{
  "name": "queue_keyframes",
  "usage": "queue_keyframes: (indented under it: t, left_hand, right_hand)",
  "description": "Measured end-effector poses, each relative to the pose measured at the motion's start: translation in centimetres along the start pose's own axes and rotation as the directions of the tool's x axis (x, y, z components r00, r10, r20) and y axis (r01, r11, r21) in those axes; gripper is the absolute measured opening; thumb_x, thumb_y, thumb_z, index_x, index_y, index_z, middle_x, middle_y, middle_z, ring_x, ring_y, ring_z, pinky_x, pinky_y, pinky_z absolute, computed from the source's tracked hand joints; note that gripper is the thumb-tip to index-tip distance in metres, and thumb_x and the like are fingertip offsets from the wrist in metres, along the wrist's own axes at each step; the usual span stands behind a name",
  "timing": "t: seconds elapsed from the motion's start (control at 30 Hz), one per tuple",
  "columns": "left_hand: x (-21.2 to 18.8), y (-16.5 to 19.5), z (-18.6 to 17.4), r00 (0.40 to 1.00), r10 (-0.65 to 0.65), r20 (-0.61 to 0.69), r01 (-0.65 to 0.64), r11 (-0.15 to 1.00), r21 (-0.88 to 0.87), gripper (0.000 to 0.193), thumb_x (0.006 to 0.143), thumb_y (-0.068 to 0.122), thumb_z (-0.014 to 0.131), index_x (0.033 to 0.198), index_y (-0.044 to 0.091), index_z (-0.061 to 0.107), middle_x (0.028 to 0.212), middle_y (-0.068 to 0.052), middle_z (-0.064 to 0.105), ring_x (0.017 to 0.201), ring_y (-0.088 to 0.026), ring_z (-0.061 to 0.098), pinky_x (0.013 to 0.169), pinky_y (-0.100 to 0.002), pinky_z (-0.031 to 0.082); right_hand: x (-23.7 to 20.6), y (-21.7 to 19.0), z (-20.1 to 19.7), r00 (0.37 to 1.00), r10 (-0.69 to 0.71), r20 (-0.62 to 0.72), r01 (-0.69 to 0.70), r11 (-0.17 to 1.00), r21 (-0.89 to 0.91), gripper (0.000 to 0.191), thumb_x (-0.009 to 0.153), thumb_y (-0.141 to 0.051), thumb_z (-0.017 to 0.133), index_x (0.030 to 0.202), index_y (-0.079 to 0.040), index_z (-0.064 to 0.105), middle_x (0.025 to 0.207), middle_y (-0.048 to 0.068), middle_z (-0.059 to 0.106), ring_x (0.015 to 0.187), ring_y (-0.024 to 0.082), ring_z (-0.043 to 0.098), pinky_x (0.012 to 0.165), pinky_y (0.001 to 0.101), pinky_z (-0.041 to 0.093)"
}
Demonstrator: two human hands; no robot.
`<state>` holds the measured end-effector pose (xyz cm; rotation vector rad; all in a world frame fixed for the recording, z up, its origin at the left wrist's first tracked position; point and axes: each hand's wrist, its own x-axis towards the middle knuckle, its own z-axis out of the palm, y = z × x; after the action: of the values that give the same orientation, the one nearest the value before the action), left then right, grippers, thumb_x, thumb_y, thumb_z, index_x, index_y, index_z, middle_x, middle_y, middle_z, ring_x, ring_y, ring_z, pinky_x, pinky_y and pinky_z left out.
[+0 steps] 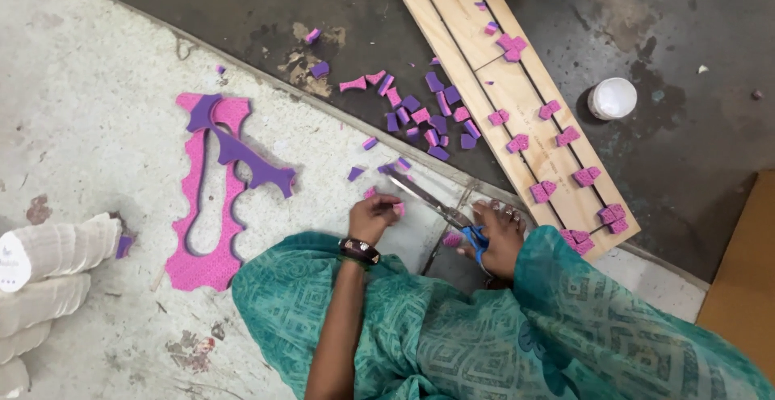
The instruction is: The person sits on the floor cutting small pink and purple foam pieces with scissors, applies glue to them from a small container, and presses the foam pieces onto a long wooden board, discarding scraps into a nearby basket.
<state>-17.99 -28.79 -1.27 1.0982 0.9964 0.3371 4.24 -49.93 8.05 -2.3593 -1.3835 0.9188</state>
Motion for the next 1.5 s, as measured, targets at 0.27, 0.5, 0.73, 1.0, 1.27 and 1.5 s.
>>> queue_keyframes:
  t: [0.27, 0.5, 0.73, 1.0, 1.27, 1.5]
  left_hand:
    - [8.8, 10.2, 2.3, 0.734, 0.676, -0.067, -0.544, 0.643, 0.539, 0.015, 0.082, 0.004, 0.074, 0.096, 0.007, 0.075, 0.085, -0.010, 0.069, 0.073, -0.026, 0.071, 0.067, -0.035, 0.056]
    - [21.1, 14.9, 11.7, 0.613, 0.749, 0.252, -0.567, 0.195, 0.801, 0.043, 0.061, 0.007, 0.080, 0.104, 0.003, 0.074, 0.108, -0.016, 0.067, 0.107, -0.042, 0.055, 0.088, -0.052, 0.045]
    - [25.5, 14.9, 8.9, 0.749, 0.620, 0.235, -0.570, 0.421, 0.706, 0.021, 0.069, 0.003, 0.083, 0.089, 0.006, 0.076, 0.099, -0.014, 0.069, 0.099, -0.038, 0.065, 0.087, -0.047, 0.054]
    - [14.0, 12.0, 2.9, 0.934, 0.319, -0.161, -0.348, 0.914, -0.208, 0.022, 0.091, 0.001, 0.072, 0.113, 0.002, 0.073, 0.098, -0.005, 0.075, 0.083, -0.014, 0.071, 0.077, -0.028, 0.058]
    - [1.5, 7.8, 3.6, 0.958, 0.232, -0.167, -0.285, 0.724, -0.628, 0.027, 0.089, -0.012, 0.069, 0.115, -0.006, 0.071, 0.102, -0.010, 0.074, 0.093, -0.018, 0.071, 0.088, -0.033, 0.059]
    - [-2.5, 5.8, 5.3, 0.941, 0.252, -0.226, -0.337, 0.764, -0.550, 0.023, 0.089, -0.013, 0.067, 0.110, -0.007, 0.072, 0.096, -0.007, 0.074, 0.085, -0.014, 0.070, 0.084, -0.030, 0.060]
  right_hand:
    - [-1.3, 5.0, 0.6, 0.934, 0.248, -0.255, -0.062, 0.820, 0.569, 0.104, 0.073, -0.029, 0.090, 0.154, -0.008, 0.028, 0.103, 0.013, 0.077, 0.095, 0.023, 0.074, 0.080, 0.0374, 0.058]
    - [-1.5, 7.7, 1.7, 0.880, 0.323, -0.347, -0.024, 0.761, 0.648, 0.107, 0.075, -0.016, 0.087, 0.160, -0.008, 0.023, 0.097, 0.010, 0.078, 0.086, 0.015, 0.071, 0.077, 0.0301, 0.055]
    - [-1.6, 7.4, -0.3, 0.863, 0.418, -0.283, -0.167, 0.765, 0.623, 0.106, 0.073, -0.015, 0.089, 0.159, -0.010, 0.027, 0.082, 0.011, 0.076, 0.073, 0.015, 0.064, 0.072, 0.0300, 0.051]
    - [-0.9, 5.2, -1.4, 0.972, 0.137, -0.189, 0.052, 0.663, 0.747, 0.109, 0.073, -0.019, 0.086, 0.160, -0.010, 0.020, 0.100, 0.008, 0.074, 0.085, 0.013, 0.068, 0.075, 0.0294, 0.056]
    - [0.1, -1.0, -2.1, 0.977, -0.212, 0.022, 0.181, 0.880, 0.440, 0.117, 0.076, -0.025, 0.086, 0.161, -0.012, 0.007, 0.106, 0.006, 0.072, 0.077, 0.018, 0.063, 0.076, 0.0390, 0.052]
    - [-0.7, -4.2, -3.0, 0.952, -0.307, -0.011, 0.289, 0.881, 0.374, 0.122, 0.076, -0.034, 0.087, 0.163, -0.009, 0.006, 0.107, 0.006, 0.073, 0.078, 0.019, 0.061, 0.081, 0.0383, 0.050]
